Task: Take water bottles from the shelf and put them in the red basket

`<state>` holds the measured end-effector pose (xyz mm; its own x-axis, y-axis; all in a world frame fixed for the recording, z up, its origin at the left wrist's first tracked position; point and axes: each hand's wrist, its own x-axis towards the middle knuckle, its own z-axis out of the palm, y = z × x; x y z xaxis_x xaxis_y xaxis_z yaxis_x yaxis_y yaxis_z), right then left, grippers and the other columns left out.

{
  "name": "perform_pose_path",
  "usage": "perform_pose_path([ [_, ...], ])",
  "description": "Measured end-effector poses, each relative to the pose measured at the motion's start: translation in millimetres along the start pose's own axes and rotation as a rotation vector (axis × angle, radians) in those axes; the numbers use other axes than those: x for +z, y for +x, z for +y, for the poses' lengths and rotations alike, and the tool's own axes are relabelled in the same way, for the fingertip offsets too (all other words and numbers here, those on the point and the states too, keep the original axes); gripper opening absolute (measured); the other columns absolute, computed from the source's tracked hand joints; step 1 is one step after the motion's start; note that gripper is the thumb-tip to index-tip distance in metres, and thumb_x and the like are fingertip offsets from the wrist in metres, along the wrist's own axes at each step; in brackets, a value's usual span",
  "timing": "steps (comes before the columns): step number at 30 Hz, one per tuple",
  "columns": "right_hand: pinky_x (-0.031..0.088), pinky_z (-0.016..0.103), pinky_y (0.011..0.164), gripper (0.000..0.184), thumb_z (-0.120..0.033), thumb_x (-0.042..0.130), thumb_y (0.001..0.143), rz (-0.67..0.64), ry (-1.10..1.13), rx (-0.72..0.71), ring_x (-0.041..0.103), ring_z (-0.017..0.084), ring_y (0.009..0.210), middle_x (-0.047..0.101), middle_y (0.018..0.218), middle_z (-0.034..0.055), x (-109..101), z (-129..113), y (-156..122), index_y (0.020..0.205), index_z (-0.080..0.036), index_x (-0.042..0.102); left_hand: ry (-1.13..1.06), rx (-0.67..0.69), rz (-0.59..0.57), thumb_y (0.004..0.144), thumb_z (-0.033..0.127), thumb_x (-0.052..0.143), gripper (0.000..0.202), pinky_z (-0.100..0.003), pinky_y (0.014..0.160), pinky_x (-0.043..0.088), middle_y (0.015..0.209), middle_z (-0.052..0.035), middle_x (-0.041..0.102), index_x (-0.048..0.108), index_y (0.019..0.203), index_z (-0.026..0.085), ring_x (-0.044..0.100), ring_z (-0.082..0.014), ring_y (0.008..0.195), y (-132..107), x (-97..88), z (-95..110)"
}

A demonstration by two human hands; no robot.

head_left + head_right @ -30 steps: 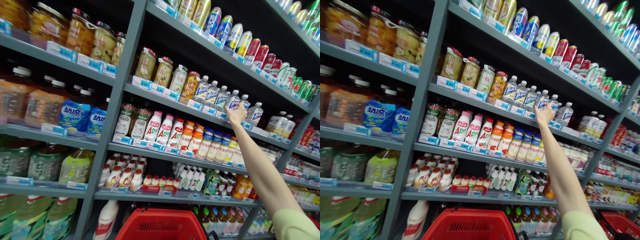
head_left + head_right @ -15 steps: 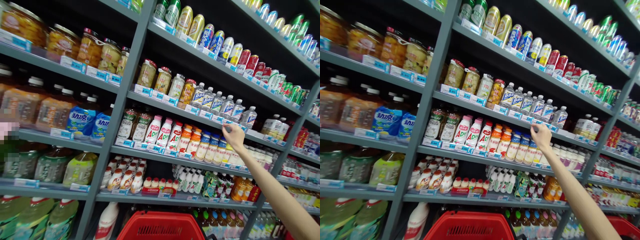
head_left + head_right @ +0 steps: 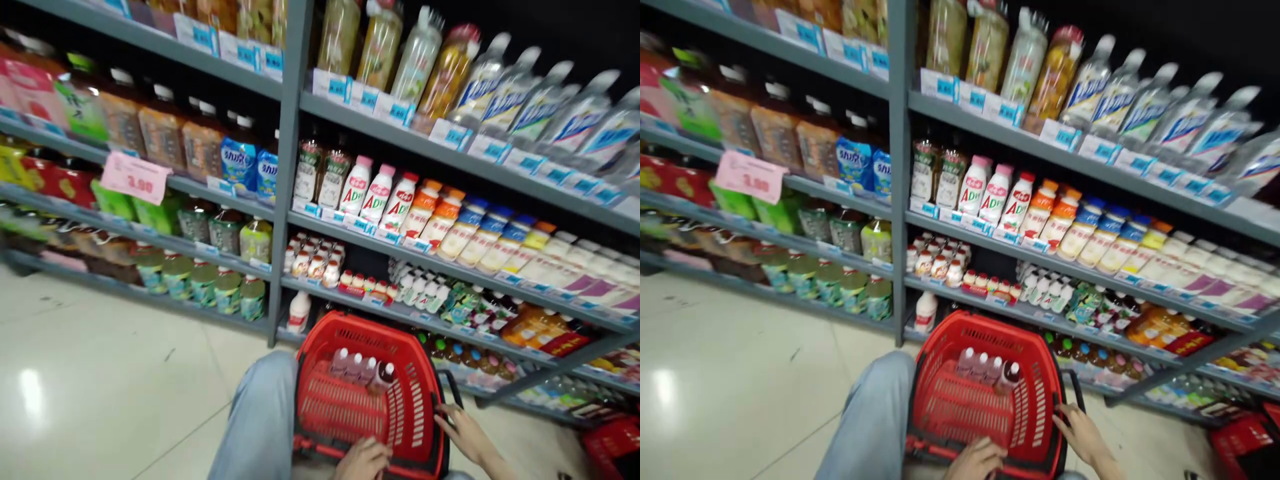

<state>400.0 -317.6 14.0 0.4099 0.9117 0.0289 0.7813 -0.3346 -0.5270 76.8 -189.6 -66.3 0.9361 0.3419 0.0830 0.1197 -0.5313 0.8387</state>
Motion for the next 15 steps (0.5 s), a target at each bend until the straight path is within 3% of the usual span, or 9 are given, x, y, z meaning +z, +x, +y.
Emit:
perform_pose_path([
  [3, 0.061, 0.051, 0.096, 0.061, -0.075, 0.064, 0.076, 0.128, 0.367, 0.274, 0.074, 0.039, 0.113, 0.077, 0.119, 0.0201, 26.2, 33.1, -54.6, 0.093, -0.019, 0.081, 0.044, 0.092, 0.033, 0.094, 0.018, 0.058, 0.025, -0.054, 0.114, 0.046, 0.135, -0.0020, 0.070, 0.073, 0.113, 0.026, 0.062, -0.0271, 0.125, -8.2, 1.5, 2.3],
  [5, 0.065, 0.049, 0.083, 0.066, -0.075, 0.066, 0.072, 0.165, 0.537, 0.497, 0.078, 0.038, 0.100, 0.078, 0.113, 0.0221, 25.0, 34.0, -74.4, 0.096, -0.015, 0.079, 0.086, 0.128, 0.071, 0.093, 0.015, 0.058, 0.023, -0.052, 0.110, 0.049, 0.133, -0.0029, 0.072, 0.072, 0.110, 0.021, 0.063, -0.0275, 0.121, -7.1, 1.6, 6.3],
  [7, 0.065, 0.046, 0.075, 0.065, -0.072, 0.071, 0.066, 0.171, 0.602, 0.615, 0.080, 0.037, 0.085, 0.080, 0.103, 0.0229, 18.7, 28.8, -79.6, 0.093, -0.013, 0.077, 0.096, 0.137, 0.096, 0.089, 0.011, 0.059, 0.023, -0.048, 0.106, 0.052, 0.129, -0.0036, 0.074, 0.072, 0.107, 0.019, 0.065, -0.0271, 0.116, -1.7, 1.0, 10.7],
  [11, 0.063, 0.043, 0.072, 0.060, -0.067, 0.064, 0.068, 0.207, 0.470, 0.603, 0.079, 0.033, 0.078, 0.080, 0.094, 0.0214, 11.2, 18.3, -73.1, 0.093, -0.013, 0.073, 0.000, 0.041, 0.087, 0.087, 0.008, 0.060, 0.020, -0.036, 0.099, 0.055, 0.116, -0.0038, 0.078, 0.074, 0.095, 0.018, 0.070, -0.0226, 0.106, 15.2, -8.2, 19.3],
  [15, 0.058, 0.042, 0.083, 0.055, -0.061, 0.047, 0.083, 0.192, 0.155, 0.562, 0.078, 0.031, 0.087, 0.081, 0.097, 0.0178, 15.4, -1.5, -79.9, 0.102, -0.016, 0.072, 0.081, -0.121, -0.213, 0.094, 0.011, 0.052, 0.028, -0.025, 0.092, 0.054, 0.110, -0.0053, 0.079, 0.073, 0.110, 0.017, 0.073, -0.0175, 0.100, 36.1, -37.6, 16.2],
])
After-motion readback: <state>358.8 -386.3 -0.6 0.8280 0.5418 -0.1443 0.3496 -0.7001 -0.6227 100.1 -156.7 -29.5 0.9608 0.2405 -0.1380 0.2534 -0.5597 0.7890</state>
